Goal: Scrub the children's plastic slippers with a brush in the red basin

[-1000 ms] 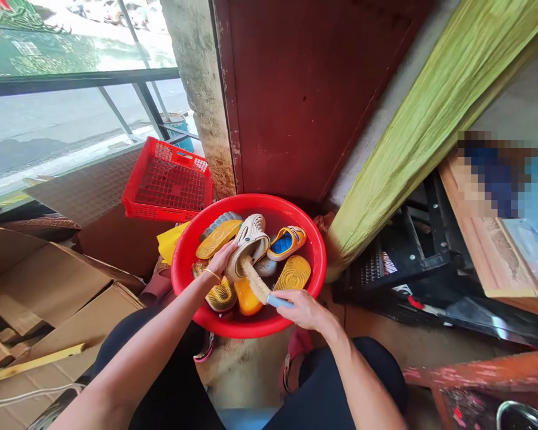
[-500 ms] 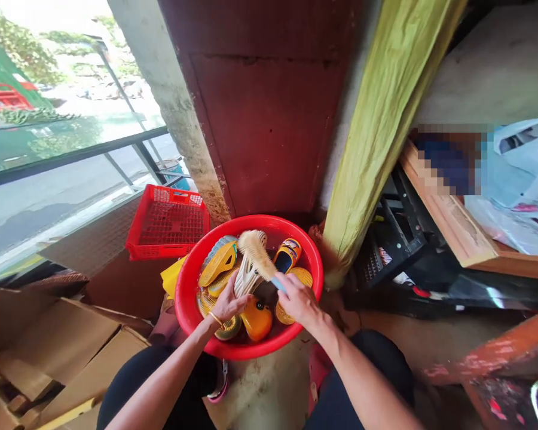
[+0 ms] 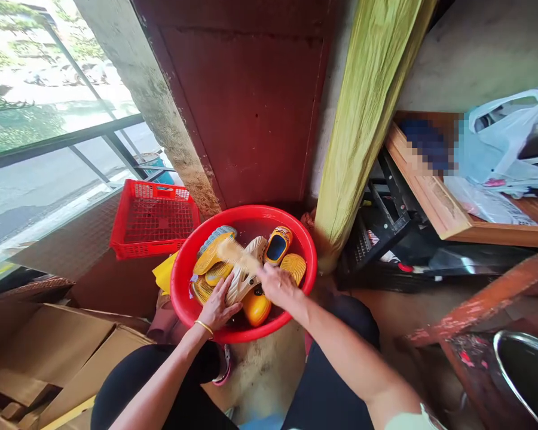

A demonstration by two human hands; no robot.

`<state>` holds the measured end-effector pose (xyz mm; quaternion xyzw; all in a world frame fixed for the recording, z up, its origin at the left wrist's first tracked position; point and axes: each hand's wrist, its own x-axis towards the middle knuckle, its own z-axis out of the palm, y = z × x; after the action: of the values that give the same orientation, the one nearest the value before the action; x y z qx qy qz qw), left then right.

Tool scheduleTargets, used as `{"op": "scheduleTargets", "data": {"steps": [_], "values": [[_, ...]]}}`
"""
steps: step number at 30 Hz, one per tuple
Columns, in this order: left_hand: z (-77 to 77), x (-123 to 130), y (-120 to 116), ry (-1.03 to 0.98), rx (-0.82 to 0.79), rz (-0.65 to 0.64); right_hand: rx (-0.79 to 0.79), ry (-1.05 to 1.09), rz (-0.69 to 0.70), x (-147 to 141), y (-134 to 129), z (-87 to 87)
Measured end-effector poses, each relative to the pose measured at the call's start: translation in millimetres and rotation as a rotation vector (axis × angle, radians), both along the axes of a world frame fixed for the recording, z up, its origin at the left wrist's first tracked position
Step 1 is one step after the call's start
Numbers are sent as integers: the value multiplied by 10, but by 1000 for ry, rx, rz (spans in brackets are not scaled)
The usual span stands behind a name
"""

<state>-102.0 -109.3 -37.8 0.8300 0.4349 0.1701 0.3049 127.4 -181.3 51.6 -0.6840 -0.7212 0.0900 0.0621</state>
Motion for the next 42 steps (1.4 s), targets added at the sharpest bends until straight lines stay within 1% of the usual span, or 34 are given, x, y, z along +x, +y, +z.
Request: {"op": "scheduleTargets", "data": {"steps": [2,3,5,7,9,11,13,14,16,18,20,22,25,29,31,34,38,40,42], "values": [[-44,35,4,14,11,-14,6,-24,66,-74,-111,-62],[-55,53,4,17,25,-19,8,-39,49,-40,-119,-92],[-52,86,-1,28,48,-21,-20,-55,-79,149,-48,-142],[-29,113,-14,44,58,-22,22,-19,-282,402,77,-182],[-10,135,-35,38,61,-20,45,0,-338,586,183,-219],[-2,150,-48,-9,67,-10,79,21,-337,640,237,-257],[5,152,-21,-101,99,53,137,58,-306,601,240,-300],[15,144,15,-154,120,107,162,76,-285,574,226,-322],[48,111,137,-243,147,255,185,98,-247,547,182,-361],[94,67,296,-268,115,403,146,67,-226,567,132,-387],[133,39,444,-219,50,474,78,6,-212,609,95,-411],[156,48,541,-128,21,444,20,-39,-199,630,90,-450],[164,144,578,59,38,354,-20,-40,-187,588,161,-550],[124,352,563,386,-52,357,-52,-9,-167,486,359,-700],[79,429,587,470,-95,351,-63,8,-168,459,450,-746],[1,468,666,475,-116,322,-72,31,-185,434,514,-762],[-68,422,760,410,-113,325,-63,57,-222,355,457,-701],[-80,390,780,288,-124,351,-56,69,-237,319,405,-645],[-78,365,779,101,-157,406,-52,84,-238,318,360,-572]]}}
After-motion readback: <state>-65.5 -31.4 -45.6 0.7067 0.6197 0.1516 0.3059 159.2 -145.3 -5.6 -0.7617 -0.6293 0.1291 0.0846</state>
